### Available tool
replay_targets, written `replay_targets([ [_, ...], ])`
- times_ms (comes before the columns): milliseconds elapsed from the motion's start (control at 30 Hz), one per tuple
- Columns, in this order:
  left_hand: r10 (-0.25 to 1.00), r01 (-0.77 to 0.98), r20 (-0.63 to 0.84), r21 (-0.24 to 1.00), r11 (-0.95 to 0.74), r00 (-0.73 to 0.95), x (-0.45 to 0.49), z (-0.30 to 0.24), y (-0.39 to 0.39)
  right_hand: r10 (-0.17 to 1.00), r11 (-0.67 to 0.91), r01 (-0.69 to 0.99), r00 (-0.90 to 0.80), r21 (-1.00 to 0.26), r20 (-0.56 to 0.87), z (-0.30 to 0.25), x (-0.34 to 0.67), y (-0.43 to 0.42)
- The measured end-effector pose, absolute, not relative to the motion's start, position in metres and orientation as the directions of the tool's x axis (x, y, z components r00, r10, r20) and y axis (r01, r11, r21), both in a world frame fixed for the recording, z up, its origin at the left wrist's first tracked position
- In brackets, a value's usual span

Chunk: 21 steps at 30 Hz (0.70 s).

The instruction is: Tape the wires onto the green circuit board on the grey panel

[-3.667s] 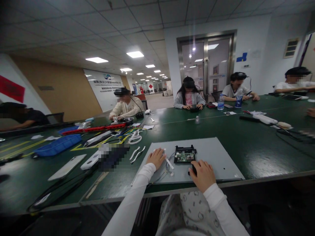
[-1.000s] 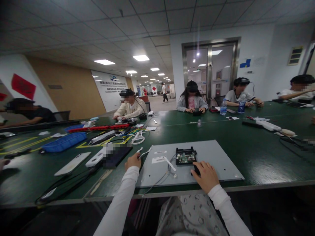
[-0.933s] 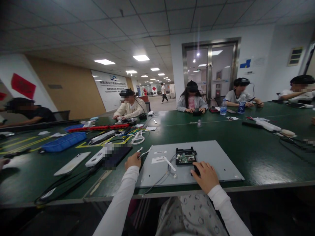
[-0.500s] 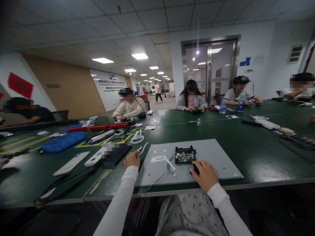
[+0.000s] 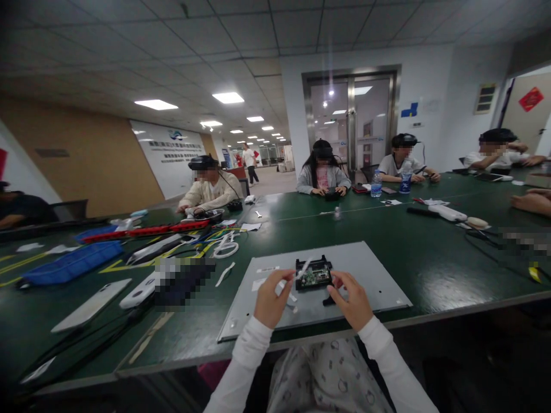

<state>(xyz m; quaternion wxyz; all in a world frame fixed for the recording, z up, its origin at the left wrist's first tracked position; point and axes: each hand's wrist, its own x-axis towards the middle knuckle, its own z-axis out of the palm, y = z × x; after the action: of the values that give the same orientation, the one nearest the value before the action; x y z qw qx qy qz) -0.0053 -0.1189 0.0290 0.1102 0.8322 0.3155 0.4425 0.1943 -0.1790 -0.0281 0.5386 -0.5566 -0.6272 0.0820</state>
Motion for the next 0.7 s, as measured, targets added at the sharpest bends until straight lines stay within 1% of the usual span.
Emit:
replay_targets([
  [33, 0.605, 0.392, 0.646, 0.462, -0.795, 0.465, 0.006, 0.026, -0.124, 0.801, 0.374, 0.565, 0.201, -0.735, 0.563, -0.026, 0.196, -0.177],
  [100, 0.592, 0.363, 0.619, 0.468, -0.805, 0.516, 0.024, 0.019, -0.128, 0.822, 0.376, 0.489, 0.215, -0.787, 0.527, -0.025, 0.200, -0.172],
  [267, 0.578, 0.296, 0.574, 0.512, -0.806, 0.581, 0.036, 0.001, -0.124, 0.840, 0.383, 0.262, 0.299, -0.886, 0.452, -0.038, 0.212, -0.159],
  [367, 0.575, 0.247, 0.546, 0.559, -0.792, 0.609, 0.035, -0.005, -0.121, 0.846, 0.376, 0.186, 0.331, -0.908, 0.419, -0.043, 0.217, -0.159],
  [500, 0.585, 0.224, 0.540, 0.590, -0.776, 0.605, 0.034, -0.010, -0.119, 0.836, 0.366, 0.197, 0.358, -0.909, 0.414, -0.041, 0.219, -0.163],
  [700, 0.635, 0.290, 0.540, 0.590, -0.754, 0.553, 0.033, -0.016, -0.115, 0.787, 0.290, 0.335, 0.449, -0.896, 0.423, -0.047, 0.221, -0.162],
])
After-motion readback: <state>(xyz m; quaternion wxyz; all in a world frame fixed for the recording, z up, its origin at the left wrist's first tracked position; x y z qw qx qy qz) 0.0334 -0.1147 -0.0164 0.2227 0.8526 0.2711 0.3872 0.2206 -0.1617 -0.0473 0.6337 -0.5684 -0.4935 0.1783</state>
